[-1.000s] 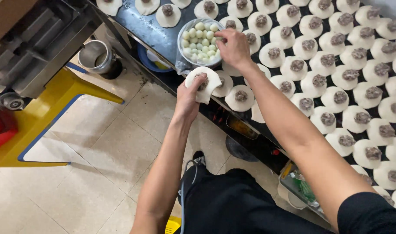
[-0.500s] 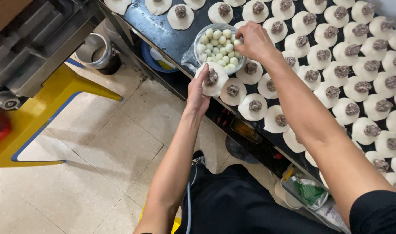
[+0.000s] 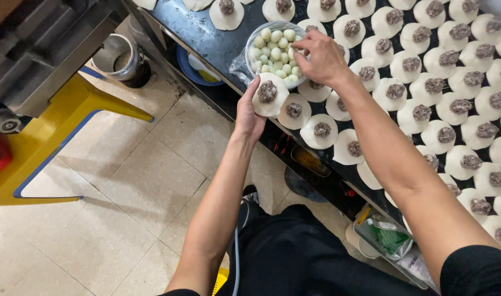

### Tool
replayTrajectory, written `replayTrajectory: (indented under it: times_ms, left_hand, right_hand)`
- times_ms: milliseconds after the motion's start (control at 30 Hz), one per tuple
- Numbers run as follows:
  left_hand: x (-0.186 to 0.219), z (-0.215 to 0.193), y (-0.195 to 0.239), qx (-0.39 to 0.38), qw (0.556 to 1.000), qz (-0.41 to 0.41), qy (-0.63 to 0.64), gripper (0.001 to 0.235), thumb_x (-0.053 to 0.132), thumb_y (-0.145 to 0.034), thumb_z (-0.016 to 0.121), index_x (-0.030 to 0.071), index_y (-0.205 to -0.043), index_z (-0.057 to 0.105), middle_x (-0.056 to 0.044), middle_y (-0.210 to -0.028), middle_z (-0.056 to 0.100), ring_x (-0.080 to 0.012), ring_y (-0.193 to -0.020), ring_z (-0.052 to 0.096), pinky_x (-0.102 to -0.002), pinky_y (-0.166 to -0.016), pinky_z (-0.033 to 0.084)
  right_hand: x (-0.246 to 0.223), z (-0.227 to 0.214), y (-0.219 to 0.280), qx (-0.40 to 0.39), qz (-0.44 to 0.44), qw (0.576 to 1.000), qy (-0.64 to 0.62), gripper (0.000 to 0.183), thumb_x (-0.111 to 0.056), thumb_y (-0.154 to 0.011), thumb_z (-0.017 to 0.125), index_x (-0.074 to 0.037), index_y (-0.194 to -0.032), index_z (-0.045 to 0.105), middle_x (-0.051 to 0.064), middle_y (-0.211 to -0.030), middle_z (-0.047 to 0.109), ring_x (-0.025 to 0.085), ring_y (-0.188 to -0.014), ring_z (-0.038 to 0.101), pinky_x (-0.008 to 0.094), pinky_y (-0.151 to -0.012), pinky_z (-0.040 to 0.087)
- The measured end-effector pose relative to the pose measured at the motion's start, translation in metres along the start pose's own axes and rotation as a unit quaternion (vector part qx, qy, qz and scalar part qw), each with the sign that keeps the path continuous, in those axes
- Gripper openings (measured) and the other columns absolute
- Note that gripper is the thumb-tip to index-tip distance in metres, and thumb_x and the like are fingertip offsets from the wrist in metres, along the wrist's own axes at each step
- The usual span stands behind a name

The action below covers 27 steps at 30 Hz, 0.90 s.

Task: The person repeatedly picks up a round dough wrapper with a meatball on top, adds a small white ball from a nearby container, and folds the dough to enclose the fillings. The finished buns are placed on a large tray alongside many others.

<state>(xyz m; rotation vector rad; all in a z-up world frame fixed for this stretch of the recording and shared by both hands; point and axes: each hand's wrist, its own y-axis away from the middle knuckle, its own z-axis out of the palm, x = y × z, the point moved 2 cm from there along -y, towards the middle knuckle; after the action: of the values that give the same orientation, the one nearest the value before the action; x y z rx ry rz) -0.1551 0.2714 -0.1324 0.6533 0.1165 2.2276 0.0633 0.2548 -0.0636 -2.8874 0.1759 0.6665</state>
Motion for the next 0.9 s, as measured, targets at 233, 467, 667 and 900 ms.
replayTrajectory:
  times_ms: [233, 467, 667, 900]
  left_hand:
    - [-0.003, 0.001, -0.004, 0.010, 1.000, -0.006, -0.007, 0.049, 0.033, -0.100, 0.062, 0.001, -0.137, 0.056, -0.012, -0.127, 0.068, -0.0233, -0.115, 0.068, -0.041, -0.098, 0.057]
    - [-0.008, -0.002, -0.005, 0.011, 1.000, 0.005, 0.004, 0.047, 0.031, -0.101, 0.062, 0.001, -0.136, 0.057, -0.013, -0.128, 0.068, -0.0239, -0.116, 0.068, -0.041, -0.098, 0.058]
    - [-0.006, 0.005, -0.004, -0.019, 0.999, 0.016, 0.023, 0.047, 0.033, -0.103, 0.059, 0.001, -0.137, 0.056, -0.012, -0.128, 0.067, -0.0238, -0.117, 0.066, -0.041, -0.100, 0.056]
    - [-0.023, 0.033, 0.008, -0.052, 0.998, 0.029, -0.003, 0.042, 0.027, -0.101, 0.066, 0.002, -0.133, 0.061, -0.008, -0.124, 0.067, -0.0175, -0.112, 0.065, -0.034, -0.096, 0.054]
  right_hand:
    - [0.003, 0.015, -0.003, 0.035, -0.035, 0.999, 0.005, 0.028, -0.013, -0.089, 0.077, -0.005, -0.115, 0.076, 0.016, -0.113, 0.069, 0.029, -0.091, 0.072, 0.041, -0.088, 0.057]
    - [0.006, 0.032, -0.017, 0.043, -0.008, 0.997, 0.070, 0.028, -0.015, -0.083, 0.081, -0.006, -0.110, 0.078, 0.017, -0.106, 0.072, 0.035, -0.092, 0.071, 0.045, -0.087, 0.057]
    - [-0.027, 0.003, 0.006, 0.081, -0.063, 0.994, -0.040, 0.028, -0.017, -0.089, 0.080, -0.003, -0.113, 0.077, 0.014, -0.105, 0.074, 0.027, -0.093, 0.073, 0.038, -0.087, 0.059]
    - [-0.092, -0.036, 0.087, 0.141, -0.128, 0.977, -0.093, 0.029, -0.012, -0.089, 0.087, -0.005, -0.116, 0.078, 0.011, -0.112, 0.075, 0.022, -0.105, 0.069, 0.034, -0.092, 0.057]
